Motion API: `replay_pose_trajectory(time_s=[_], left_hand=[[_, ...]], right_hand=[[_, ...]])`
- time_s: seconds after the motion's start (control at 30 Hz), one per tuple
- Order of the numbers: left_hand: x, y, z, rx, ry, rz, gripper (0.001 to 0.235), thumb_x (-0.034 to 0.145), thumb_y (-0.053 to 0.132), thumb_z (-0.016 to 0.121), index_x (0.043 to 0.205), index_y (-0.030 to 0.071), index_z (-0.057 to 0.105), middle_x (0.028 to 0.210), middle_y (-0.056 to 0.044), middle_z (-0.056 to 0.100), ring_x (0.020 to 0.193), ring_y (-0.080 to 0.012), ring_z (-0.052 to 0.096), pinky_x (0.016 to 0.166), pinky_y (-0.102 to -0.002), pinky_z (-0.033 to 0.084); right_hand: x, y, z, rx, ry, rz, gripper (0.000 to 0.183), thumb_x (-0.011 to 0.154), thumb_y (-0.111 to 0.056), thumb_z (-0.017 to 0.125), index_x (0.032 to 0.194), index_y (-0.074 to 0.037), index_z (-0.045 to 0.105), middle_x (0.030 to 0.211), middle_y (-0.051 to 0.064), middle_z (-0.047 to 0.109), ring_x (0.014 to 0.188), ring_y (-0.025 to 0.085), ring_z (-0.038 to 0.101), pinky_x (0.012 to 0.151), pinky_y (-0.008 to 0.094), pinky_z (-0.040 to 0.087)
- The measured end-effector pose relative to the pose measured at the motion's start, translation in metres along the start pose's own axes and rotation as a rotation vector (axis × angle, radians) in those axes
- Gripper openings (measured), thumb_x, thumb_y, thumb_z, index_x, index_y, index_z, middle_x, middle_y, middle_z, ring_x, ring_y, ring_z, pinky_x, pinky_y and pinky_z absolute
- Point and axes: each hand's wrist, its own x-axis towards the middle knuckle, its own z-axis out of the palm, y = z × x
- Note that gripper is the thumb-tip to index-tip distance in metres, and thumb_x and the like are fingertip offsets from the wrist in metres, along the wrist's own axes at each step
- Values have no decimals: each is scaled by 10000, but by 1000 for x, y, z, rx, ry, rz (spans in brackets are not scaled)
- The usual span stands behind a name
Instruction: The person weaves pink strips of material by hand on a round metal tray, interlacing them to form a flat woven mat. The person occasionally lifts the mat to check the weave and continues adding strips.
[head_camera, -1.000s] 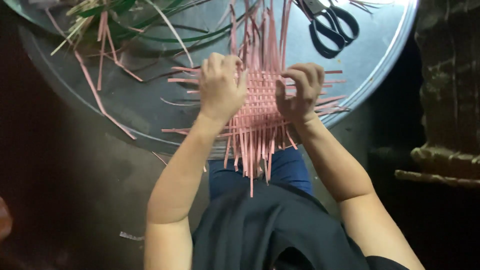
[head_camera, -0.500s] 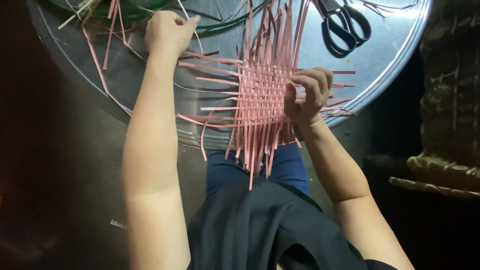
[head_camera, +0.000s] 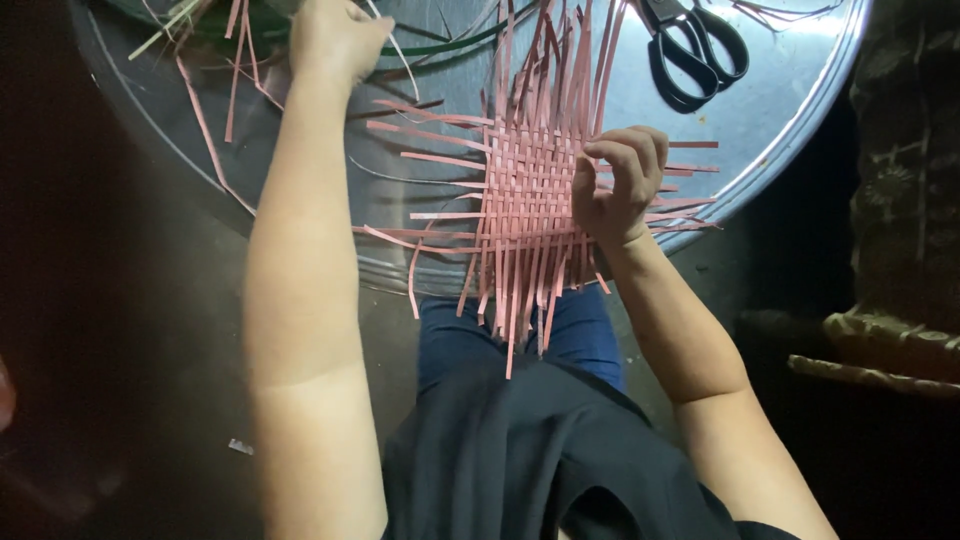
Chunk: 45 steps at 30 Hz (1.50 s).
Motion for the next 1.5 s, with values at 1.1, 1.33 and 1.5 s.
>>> replay_pose_trajectory(time_s=[1.1,1.33,1.5], left_hand=[[-135,129,-44,349,409,1148,78,806,28,643,839,98,636,715,-48,523,701,-212,480,787,-422,384],[-141,124,-55,298,467,1233,17,845,116,662,830,118,655,684,-17,625,677,-159,558,789,-336,372],[-142,118,-63,138,391,1244,174,792,-66,567,840,69,666,649,-25,549,682,-214,520,861,-421,315]], right_hand=[[37,4,-49,-49,-65,-256,583,811,-538,647,1211,-156,465,1287,63,349,1152,228,335,867,379,295],[44,23,-64,-235,-218,-264,222,872,-389,594,808,-184,653,669,-2,570,795,185,540,1016,364,138],[53,21,-81,-169,-364,-256,129,909,-205,570,1025,-148,581,642,22,549,575,166,415,727,337,319]])
